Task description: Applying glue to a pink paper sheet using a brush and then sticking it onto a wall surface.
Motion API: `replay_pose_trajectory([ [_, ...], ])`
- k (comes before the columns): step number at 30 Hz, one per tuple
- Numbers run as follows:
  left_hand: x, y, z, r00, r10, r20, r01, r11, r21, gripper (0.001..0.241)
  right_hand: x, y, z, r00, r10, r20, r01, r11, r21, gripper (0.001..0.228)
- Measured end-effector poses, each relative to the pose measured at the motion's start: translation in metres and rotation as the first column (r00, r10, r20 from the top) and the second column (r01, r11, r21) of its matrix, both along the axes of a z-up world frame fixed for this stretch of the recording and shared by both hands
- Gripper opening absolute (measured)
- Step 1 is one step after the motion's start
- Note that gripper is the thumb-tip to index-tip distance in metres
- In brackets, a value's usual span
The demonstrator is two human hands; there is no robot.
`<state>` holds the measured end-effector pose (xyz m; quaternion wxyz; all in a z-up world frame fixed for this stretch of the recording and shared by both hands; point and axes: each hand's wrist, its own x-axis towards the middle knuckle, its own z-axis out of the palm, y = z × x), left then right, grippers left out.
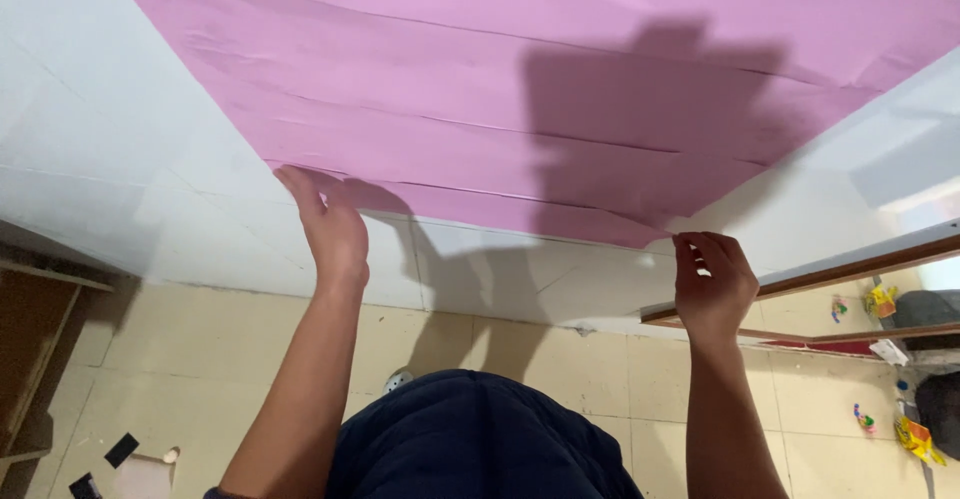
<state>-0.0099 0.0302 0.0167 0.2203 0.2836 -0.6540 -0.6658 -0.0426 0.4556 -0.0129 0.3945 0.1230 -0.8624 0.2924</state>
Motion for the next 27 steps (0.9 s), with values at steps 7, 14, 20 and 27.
replay_pose_trajectory([
  [7, -0.01, 0.009, -0.011, 0.996, 0.063, -0.063, -0.063, 0.998, 0.007, 0.064, -0.001, 0.006, 0.012, 0.997, 0.08, 0.016, -0.08, 0.997, -0.022, 0.01],
  [14, -0.011, 0.004, -0.012, 0.998, 0.062, -0.023, -0.062, 0.998, 0.001, 0.069, -0.001, 0.002, 0.021, 0.994, 0.087, 0.073, -0.088, 0.996, 0.015, 0.009],
  [20, -0.008, 0.005, -0.007, 0.999, 0.035, -0.023, -0.035, 0.999, -0.011, 0.071, -0.007, 0.011, 0.019, 0.99, 0.116, 0.079, -0.12, 0.991, 0.055, 0.011],
  [27, -0.011, -0.001, -0.018, 0.999, 0.032, -0.006, -0.033, 0.999, -0.028, 0.07, -0.006, 0.007, 0.03, 0.988, 0.105, 0.114, -0.113, 0.991, 0.071, 0.011],
])
